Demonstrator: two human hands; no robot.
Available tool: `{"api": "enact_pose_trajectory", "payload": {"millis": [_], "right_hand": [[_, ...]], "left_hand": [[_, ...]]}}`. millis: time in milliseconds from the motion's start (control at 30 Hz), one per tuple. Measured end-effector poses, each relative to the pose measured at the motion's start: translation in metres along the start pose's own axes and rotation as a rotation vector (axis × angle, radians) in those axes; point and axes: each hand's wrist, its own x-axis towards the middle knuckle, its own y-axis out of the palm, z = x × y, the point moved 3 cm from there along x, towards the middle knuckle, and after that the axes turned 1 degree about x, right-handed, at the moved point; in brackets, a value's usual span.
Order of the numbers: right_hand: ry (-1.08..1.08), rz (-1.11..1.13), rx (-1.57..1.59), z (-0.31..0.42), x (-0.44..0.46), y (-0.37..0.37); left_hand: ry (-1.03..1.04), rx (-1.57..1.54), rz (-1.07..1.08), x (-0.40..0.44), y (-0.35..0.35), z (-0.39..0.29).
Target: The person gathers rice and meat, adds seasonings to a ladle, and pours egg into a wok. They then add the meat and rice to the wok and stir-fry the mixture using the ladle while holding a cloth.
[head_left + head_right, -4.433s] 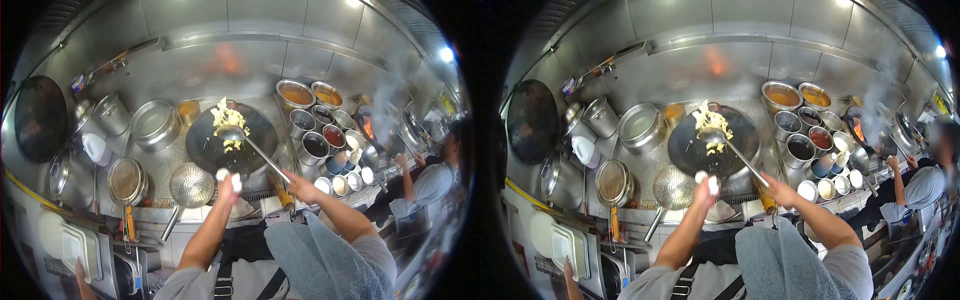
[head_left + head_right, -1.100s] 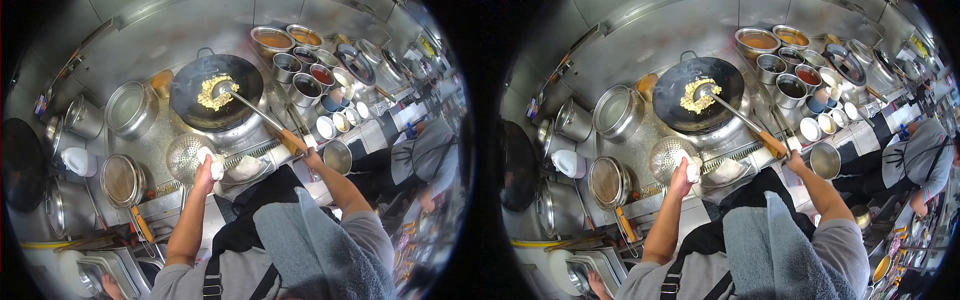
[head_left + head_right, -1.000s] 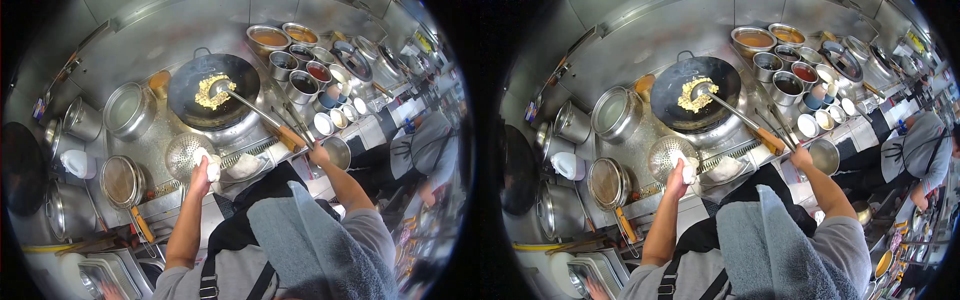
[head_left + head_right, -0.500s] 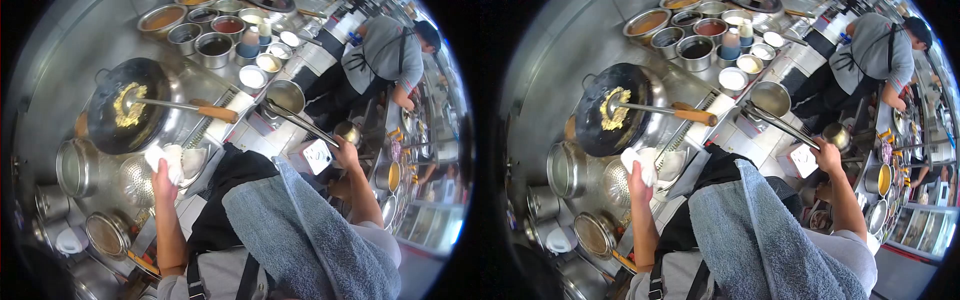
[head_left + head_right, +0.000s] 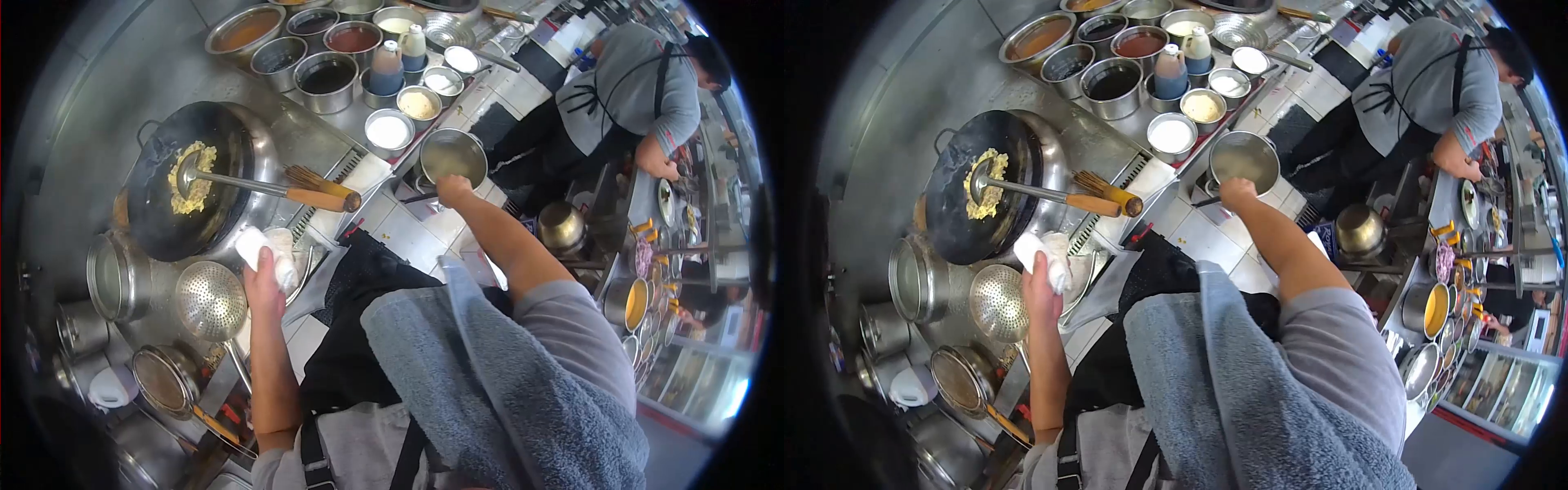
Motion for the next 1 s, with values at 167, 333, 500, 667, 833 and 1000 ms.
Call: {"api": "enact_pose_trajectory", "payload": {"millis": [167, 333, 500, 667, 833, 1000], "right_hand": [[-0.119, 0.108, -0.118, 0.048, 0.048, -0.012], [-0.471, -0.04, -0.072, 0.171, -0.02, -0.15], [-0.776, -0.152, 0.098, 0.295, -0.071, -0.173], [-0.814, -0.174, 0.213, 0.289, -0.071, -0.14], [-0.776, -0.125, 0.048, 0.228, -0.081, -0.178], [-0.932, -0.006, -0.197, 0.186, -0.119, -0.253]], "left_hand": [[0.074, 0.028, -0.139, -0.033, -0.012, -0.003], [-0.095, -0.015, -0.298, -0.039, -0.071, 0.006], [-0.178, -0.272, -0.374, 0.017, -0.07, -0.016], [-0.199, -0.379, -0.333, 0.071, -0.071, -0.026], [-0.236, -0.441, -0.533, 0.144, -0.109, -0.003], [-0.026, -0.548, -0.41, 0.036, -0.045, -0.036]]}}
